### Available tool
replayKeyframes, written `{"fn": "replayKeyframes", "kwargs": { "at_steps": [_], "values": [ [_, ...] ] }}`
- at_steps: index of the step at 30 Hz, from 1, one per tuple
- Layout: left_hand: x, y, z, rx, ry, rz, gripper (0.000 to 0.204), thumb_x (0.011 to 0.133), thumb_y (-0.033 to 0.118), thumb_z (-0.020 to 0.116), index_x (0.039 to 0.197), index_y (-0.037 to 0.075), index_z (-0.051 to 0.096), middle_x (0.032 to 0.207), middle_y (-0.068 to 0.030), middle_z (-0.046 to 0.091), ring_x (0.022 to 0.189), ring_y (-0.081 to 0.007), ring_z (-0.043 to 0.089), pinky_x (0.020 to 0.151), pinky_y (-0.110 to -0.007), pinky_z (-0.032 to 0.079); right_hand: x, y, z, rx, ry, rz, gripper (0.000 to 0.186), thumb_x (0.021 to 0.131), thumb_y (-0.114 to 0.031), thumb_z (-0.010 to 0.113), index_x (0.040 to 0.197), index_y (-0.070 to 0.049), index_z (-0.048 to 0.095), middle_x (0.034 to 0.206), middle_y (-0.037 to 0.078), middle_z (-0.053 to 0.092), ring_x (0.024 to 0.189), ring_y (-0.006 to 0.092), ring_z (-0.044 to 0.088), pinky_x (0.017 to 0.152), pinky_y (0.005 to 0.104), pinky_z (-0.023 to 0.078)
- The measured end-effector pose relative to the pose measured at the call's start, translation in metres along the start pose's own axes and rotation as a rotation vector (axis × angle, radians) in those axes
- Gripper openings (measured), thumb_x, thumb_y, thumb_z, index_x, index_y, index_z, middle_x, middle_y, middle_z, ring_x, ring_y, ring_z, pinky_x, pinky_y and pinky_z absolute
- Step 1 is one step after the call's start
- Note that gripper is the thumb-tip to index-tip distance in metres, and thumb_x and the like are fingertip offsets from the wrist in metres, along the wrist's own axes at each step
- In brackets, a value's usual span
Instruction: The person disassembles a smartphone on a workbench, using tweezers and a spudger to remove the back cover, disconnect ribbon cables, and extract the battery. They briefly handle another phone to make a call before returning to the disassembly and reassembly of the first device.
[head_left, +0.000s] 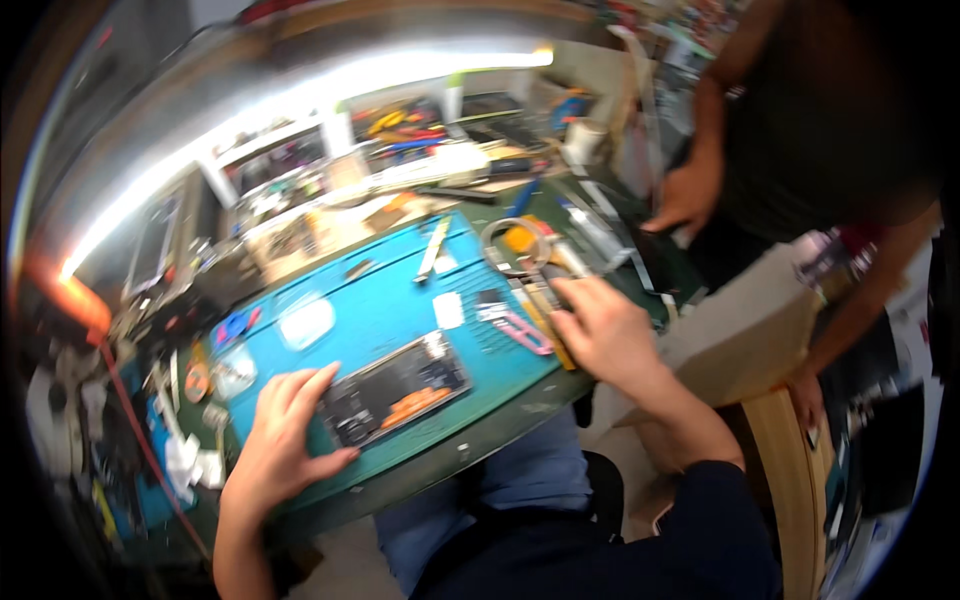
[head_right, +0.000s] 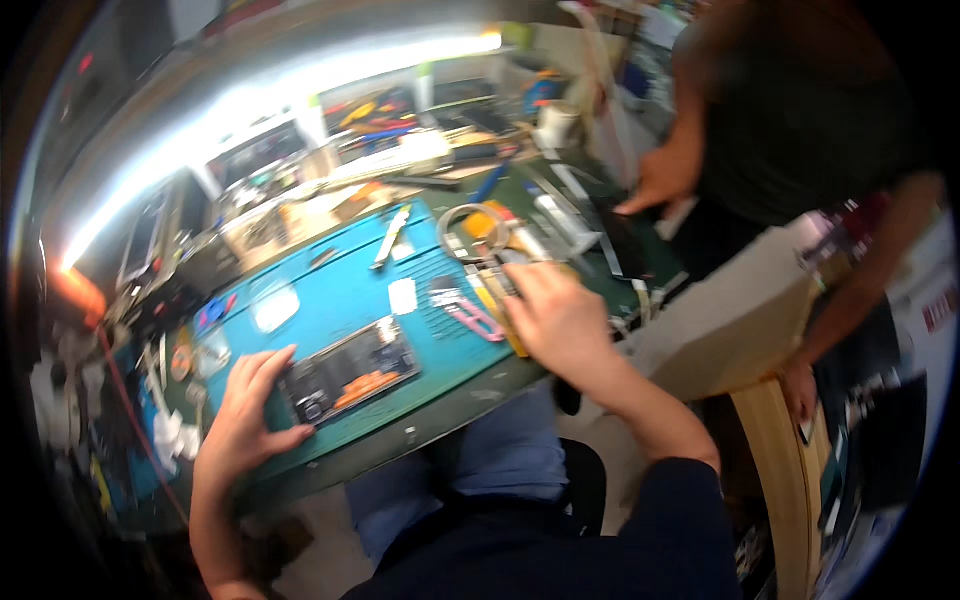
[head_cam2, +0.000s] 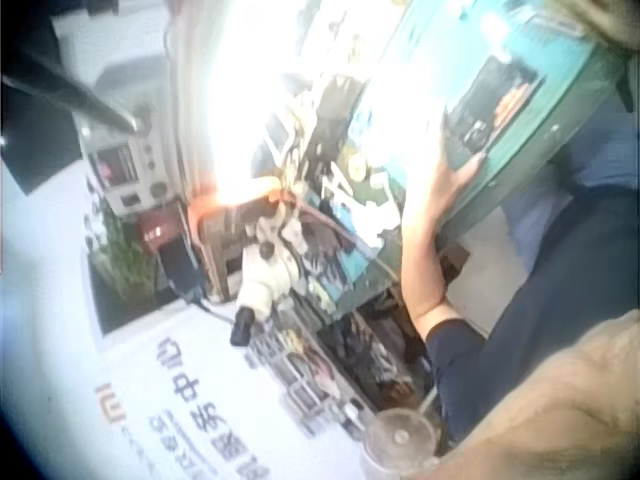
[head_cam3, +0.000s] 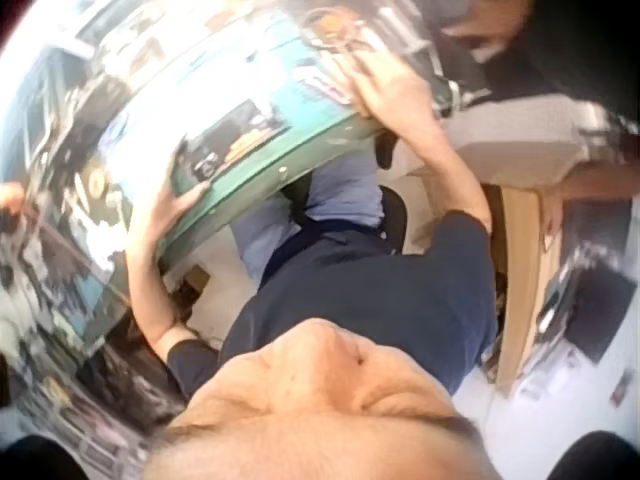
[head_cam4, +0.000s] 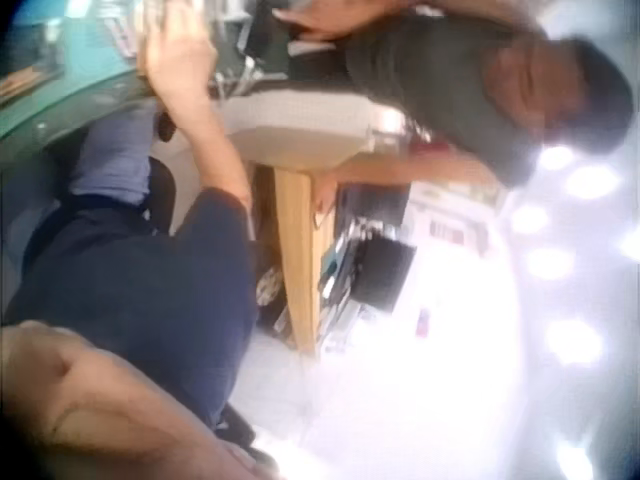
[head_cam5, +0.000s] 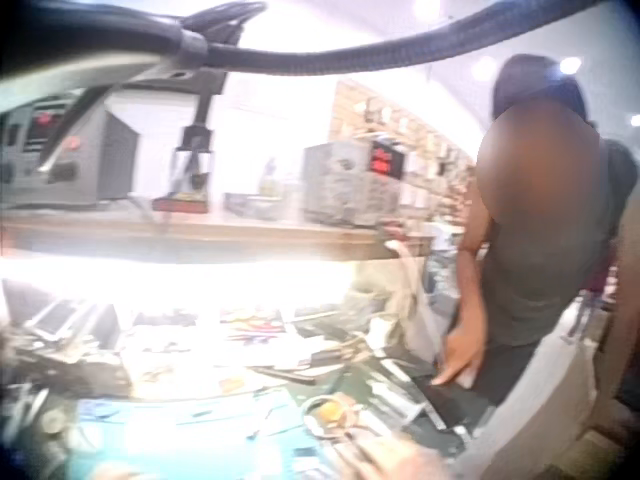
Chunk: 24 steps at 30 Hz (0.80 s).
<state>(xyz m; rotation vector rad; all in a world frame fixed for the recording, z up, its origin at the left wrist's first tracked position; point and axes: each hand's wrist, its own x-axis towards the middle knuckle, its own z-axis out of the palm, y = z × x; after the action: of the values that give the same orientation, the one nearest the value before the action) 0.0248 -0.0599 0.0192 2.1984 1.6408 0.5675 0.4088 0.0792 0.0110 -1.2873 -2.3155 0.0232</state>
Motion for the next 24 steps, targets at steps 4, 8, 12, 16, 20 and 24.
{"fn": "replayKeyframes", "kwargs": {
  "at_steps": [4,8,12,16,20,24],
  "values": [
    [0.000,0.000,-0.003,-0.018,-0.010,0.033,0.095,0.068,0.020,0.093,0.152,0.005,0.049,0.135,-0.0163,0.057,0.124,-0.0361,0.052,0.110,-0.045,0.043,0.005,-0.001,-0.003,0.010,0.009,-0.025,0.035,0.093,-0.015,0.073,0.126,-0.003,0.069,0.100,0.009,0.069,0.074,0.0203,0.071,0.068,0.0341,0.055],
    [-0.003,0.001,-0.003,0.013,0.006,0.023,0.098,0.065,0.017,0.094,0.152,0.006,0.049,0.136,-0.0156,0.058,0.125,-0.0353,0.053,0.111,-0.044,0.043,0.015,-0.019,-0.009,0.090,-0.142,0.056,0.028,0.091,-0.021,0.076,0.117,-0.009,0.072,0.088,0.005,0.068,0.080,0.0256,0.070,0.069,0.0385,0.055],
    [0.001,0.001,-0.001,-0.001,-0.001,0.011,0.099,0.065,0.020,0.095,0.152,0.006,0.049,0.135,-0.0151,0.059,0.125,-0.0349,0.053,0.110,-0.044,0.043,0.021,-0.013,0.000,0.098,-0.146,-0.040,0.029,0.090,-0.020,0.077,0.117,-0.009,0.072,0.088,0.006,0.068,0.077,0.0250,0.070,0.069,0.0372,0.055],
    [0.001,-0.001,0.000,-0.007,0.008,0.045,0.098,0.066,0.023,0.095,0.151,0.005,0.050,0.136,-0.0158,0.059,0.125,-0.0354,0.054,0.110,-0.045,0.044,0.043,-0.011,0.002,0.034,-0.059,-0.163,0.031,0.088,-0.016,0.078,0.116,-0.006,0.071,0.090,0.008,0.068,0.081,0.0260,0.069,0.072,0.0370,0.055],
    [0.001,-0.009,-0.001,0.016,0.003,0.097,0.094,0.071,0.029,0.093,0.151,0.005,0.050,0.136,-0.0166,0.058,0.125,-0.0361,0.056,0.110,-0.046,0.043,0.064,-0.006,0.018,-0.065,-0.083,-0.205,0.027,0.089,-0.021,0.076,0.112,-0.007,0.071,0.103,0.011,0.068,0.098,0.0322,0.067,0.086,0.0417,0.055],
    [-0.002,-0.015,-0.003,-0.020,0.012,0.140,0.091,0.078,0.035,0.089,0.153,0.006,0.047,0.137,-0.0165,0.057,0.125,-0.0359,0.054,0.108,-0.046,0.043,0.068,-0.001,0.033,-0.054,-0.063,-0.161,0.018,0.087,-0.009,0.076,0.103,-0.005,0.071,0.100,0.011,0.064,0.091,0.0335,0.068,0.078,0.0430,0.054]
  ]
}}
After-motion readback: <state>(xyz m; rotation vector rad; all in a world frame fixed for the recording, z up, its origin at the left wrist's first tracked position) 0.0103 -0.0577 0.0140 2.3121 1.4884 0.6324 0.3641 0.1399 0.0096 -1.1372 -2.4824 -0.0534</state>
